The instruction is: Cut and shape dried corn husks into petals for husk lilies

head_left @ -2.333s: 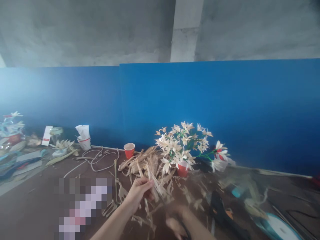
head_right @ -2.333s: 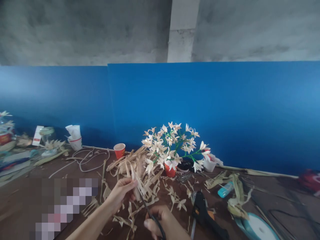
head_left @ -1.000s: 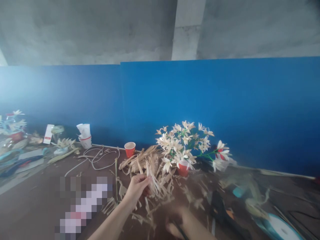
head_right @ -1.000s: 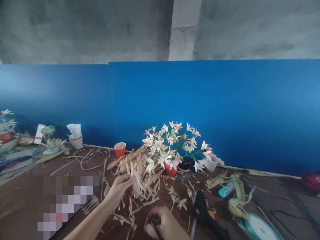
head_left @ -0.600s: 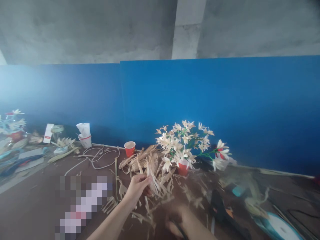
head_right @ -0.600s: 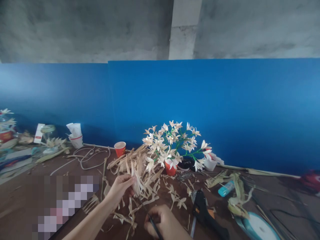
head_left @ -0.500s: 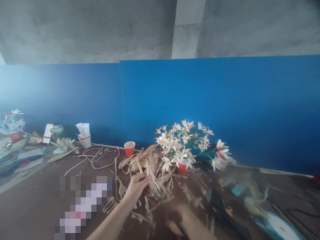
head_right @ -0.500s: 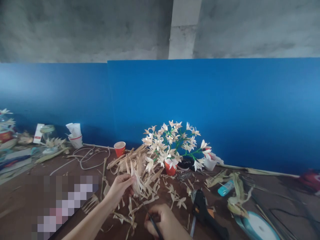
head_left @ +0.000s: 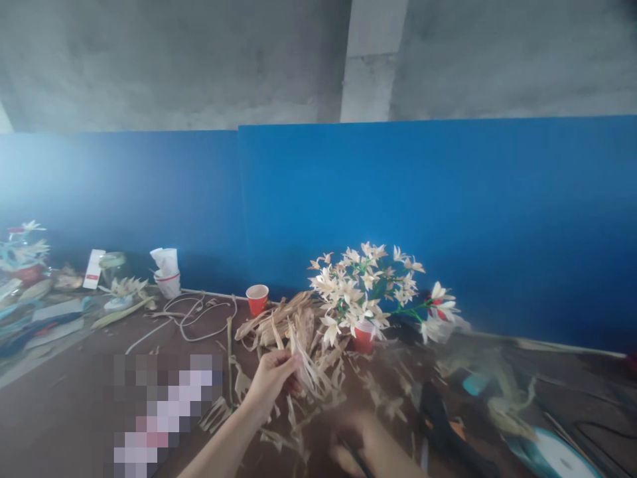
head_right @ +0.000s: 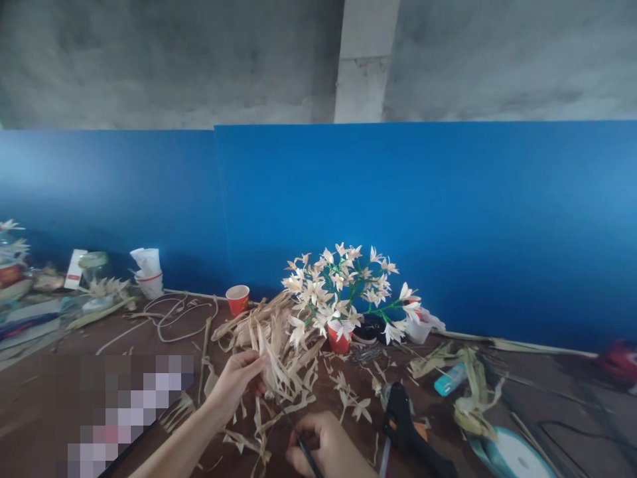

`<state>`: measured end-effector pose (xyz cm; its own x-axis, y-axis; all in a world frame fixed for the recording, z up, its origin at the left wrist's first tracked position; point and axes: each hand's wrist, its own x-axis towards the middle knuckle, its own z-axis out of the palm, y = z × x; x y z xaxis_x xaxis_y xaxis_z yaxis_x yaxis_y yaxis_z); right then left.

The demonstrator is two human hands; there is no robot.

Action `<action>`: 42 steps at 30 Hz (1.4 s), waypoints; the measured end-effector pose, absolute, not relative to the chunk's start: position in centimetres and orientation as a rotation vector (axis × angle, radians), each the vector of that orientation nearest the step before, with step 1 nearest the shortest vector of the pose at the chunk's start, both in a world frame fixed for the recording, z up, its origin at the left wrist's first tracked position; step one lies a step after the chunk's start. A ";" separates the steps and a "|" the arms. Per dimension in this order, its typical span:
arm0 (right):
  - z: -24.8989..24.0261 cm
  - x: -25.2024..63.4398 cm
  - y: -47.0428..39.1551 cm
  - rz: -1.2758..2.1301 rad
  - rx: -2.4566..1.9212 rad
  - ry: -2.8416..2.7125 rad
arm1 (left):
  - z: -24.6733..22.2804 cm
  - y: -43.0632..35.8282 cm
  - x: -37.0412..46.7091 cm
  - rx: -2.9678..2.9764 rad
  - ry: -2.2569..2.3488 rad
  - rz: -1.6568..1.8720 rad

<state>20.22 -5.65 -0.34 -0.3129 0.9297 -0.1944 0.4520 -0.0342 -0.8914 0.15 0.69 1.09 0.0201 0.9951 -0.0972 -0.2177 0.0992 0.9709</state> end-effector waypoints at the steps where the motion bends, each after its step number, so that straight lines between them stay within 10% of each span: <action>1: -0.3 20.3 -5.7 1.329 -1.443 -1.788 | 1.1 0.7 0.1 0.977 1.082 1.224; 42: 0.2 19.6 -5.1 1.416 -1.312 -1.785 | 1.1 -0.6 1.6 0.891 1.020 1.347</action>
